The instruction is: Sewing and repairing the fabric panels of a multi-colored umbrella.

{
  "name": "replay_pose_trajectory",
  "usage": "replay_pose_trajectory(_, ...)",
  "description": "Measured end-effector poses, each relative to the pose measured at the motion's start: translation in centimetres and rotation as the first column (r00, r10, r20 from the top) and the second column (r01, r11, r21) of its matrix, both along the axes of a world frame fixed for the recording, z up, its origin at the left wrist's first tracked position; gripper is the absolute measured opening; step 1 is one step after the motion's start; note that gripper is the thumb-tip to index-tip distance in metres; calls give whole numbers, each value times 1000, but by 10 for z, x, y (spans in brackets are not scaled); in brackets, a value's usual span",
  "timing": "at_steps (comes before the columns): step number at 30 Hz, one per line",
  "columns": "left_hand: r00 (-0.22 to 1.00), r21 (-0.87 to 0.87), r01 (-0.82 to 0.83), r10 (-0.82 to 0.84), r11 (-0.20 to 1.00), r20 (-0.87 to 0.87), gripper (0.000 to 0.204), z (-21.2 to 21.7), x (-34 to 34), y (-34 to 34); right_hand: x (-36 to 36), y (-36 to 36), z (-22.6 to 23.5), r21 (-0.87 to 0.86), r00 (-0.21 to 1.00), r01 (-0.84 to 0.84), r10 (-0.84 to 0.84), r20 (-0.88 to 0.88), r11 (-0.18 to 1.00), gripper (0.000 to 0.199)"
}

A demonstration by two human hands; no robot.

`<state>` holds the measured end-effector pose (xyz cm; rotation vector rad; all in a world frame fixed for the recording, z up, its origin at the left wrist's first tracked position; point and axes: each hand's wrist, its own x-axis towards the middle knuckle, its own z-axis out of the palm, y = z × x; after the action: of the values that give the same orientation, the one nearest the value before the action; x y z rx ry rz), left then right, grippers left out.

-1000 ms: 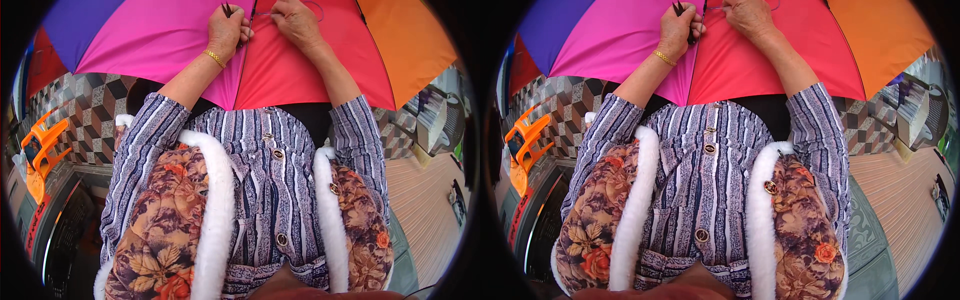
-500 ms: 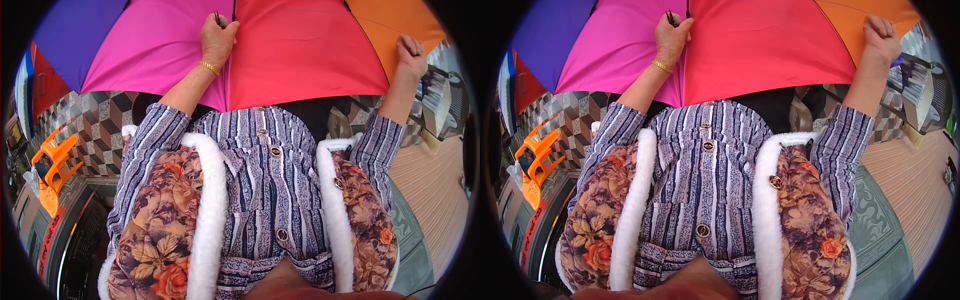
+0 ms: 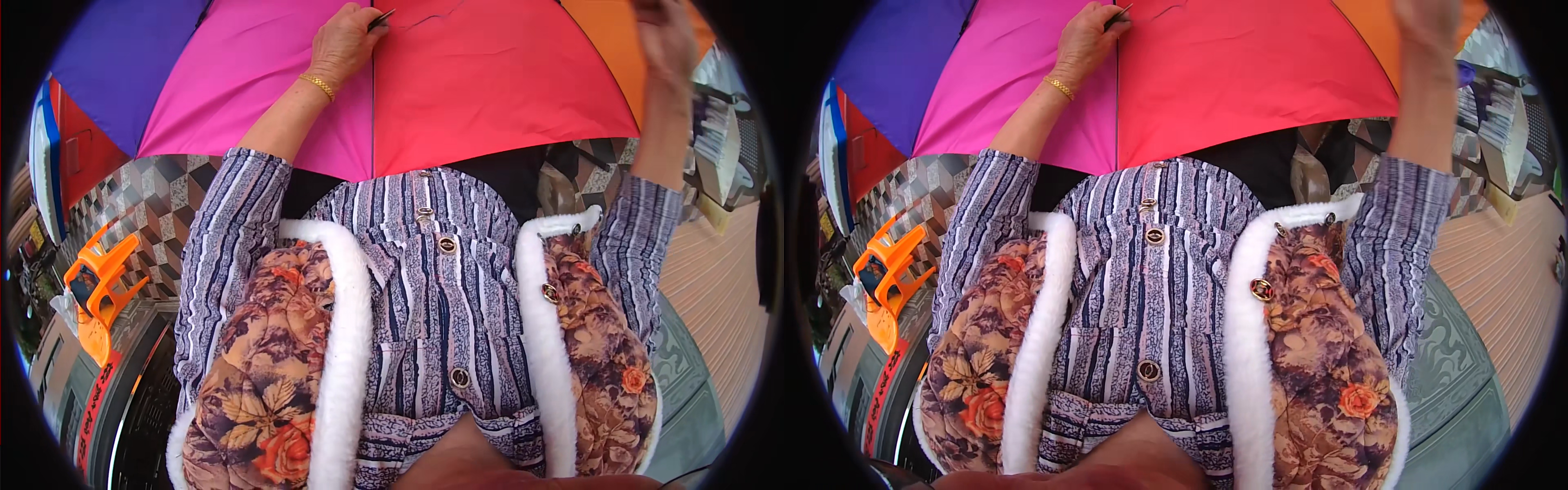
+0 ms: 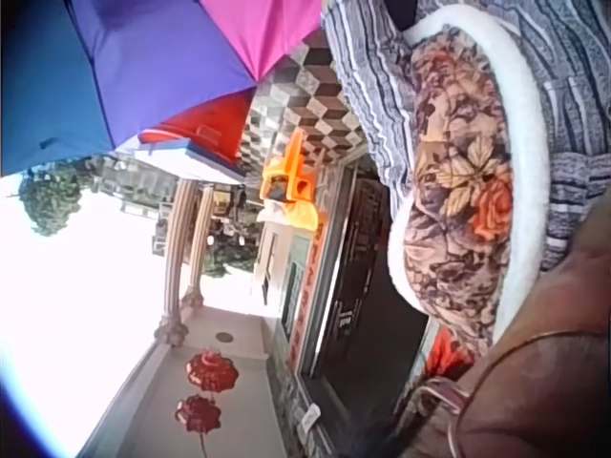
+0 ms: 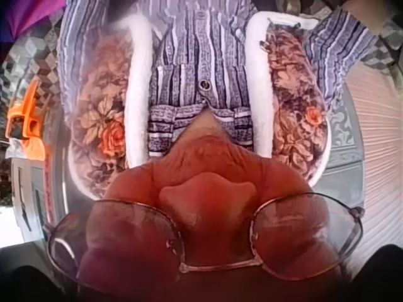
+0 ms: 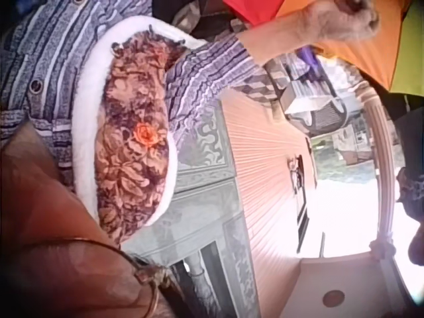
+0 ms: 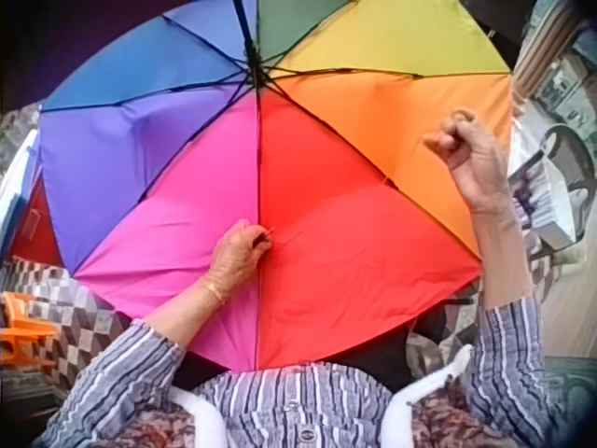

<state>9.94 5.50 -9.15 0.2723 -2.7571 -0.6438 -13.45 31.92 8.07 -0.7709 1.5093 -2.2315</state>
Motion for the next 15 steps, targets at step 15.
replay_pose_trajectory(15, 971, 879, -222, 182, 421, 158, 7, 24, -10, -13, 156, -147, -147, 608, 995, -100, 88, 50, 787, 16)
